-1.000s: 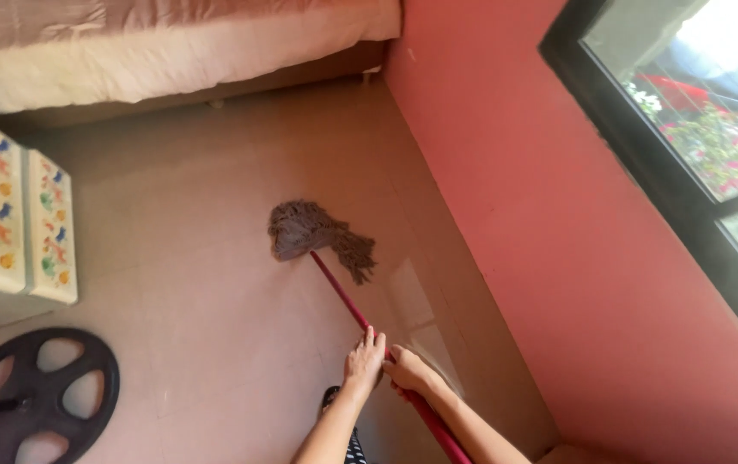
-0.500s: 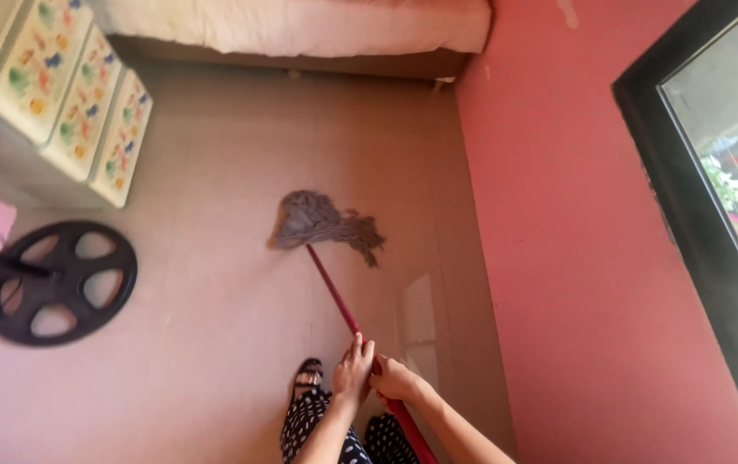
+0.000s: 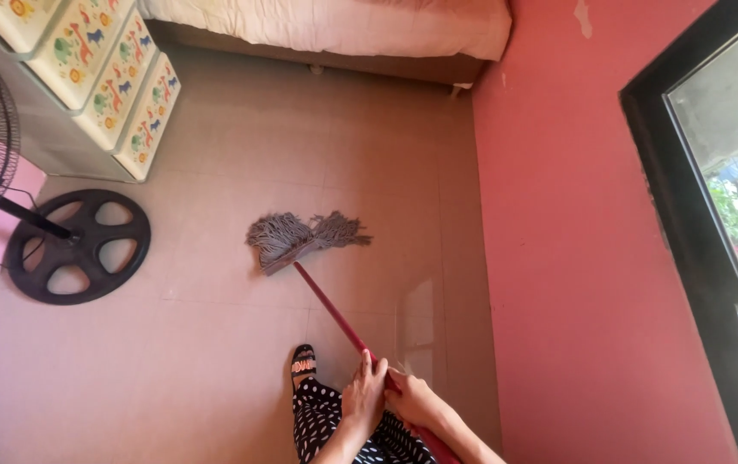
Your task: Mopping the floor in a small bedroom using a string mop.
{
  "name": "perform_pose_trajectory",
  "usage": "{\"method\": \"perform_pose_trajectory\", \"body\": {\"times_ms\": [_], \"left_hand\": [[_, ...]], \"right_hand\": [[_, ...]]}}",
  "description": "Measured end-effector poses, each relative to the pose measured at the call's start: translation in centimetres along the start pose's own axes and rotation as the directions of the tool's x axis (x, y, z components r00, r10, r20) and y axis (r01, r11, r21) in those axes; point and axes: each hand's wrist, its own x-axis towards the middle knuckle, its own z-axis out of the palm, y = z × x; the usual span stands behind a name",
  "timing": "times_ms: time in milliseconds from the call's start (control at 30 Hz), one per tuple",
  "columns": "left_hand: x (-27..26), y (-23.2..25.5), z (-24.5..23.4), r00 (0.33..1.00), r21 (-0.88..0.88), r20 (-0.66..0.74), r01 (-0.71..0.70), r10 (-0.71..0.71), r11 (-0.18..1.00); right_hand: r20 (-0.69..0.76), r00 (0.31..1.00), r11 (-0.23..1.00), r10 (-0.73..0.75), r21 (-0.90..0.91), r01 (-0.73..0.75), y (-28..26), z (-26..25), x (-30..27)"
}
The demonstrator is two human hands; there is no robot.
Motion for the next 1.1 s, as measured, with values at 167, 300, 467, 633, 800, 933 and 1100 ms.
{"method": "perform_pose_trajectory", "body": {"times_ms": [167, 300, 467, 633, 800, 933, 1100], "left_hand": [[4.0, -4.4, 1.1, 0.997, -0.048, -0.065, 0.027, -0.03, 0.998], [6.7, -6.5, -2.3, 0.997, -0.209, -0.005, 0.071, -0.074, 0.975], [12.0, -11.6, -5.5, 0.988, -0.235, 0.069, 0.151, -0.138, 0.96], [18.4, -17.8, -7.9, 0.993, -0.206, 0.017, 0.118, -0.117, 0.971], [24.1, -23.0, -13.5, 0.993, -0.197, -0.009, 0.114, -0.118, 0.974], [28.8, -27.1, -17.7, 0.994, -0.204, -0.028, 0.096, -0.104, 0.974], [35.5, -33.2, -21.3, 0.996, -0.164, 0.019, 0.084, -0.081, 0.983]], "right_hand": [[0.046, 0.997, 0.995, -0.057, -0.079, 0.061, -0.4, 0.8, 6.3], [0.062, 0.998, 0.999, 0.032, -0.005, -0.032, -3.8, 0.3, 9.8], [0.043, 0.997, 0.994, 0.07, 0.078, -0.073, -9.1, 0.1, 15.3], [0.045, 0.993, 0.992, 0.109, 0.052, -0.111, -16.6, -1.0, 20.5], [0.03, 0.988, 0.987, 0.151, 0.051, -0.153, -24.3, -2.2, 26.4], [0.032, 0.991, 0.989, 0.127, 0.073, -0.129, -29.0, -3.0, 32.1], [-0.089, 0.994, 0.998, 0.056, -0.033, -0.059, -30.8, -2.1, 42.7]]}}
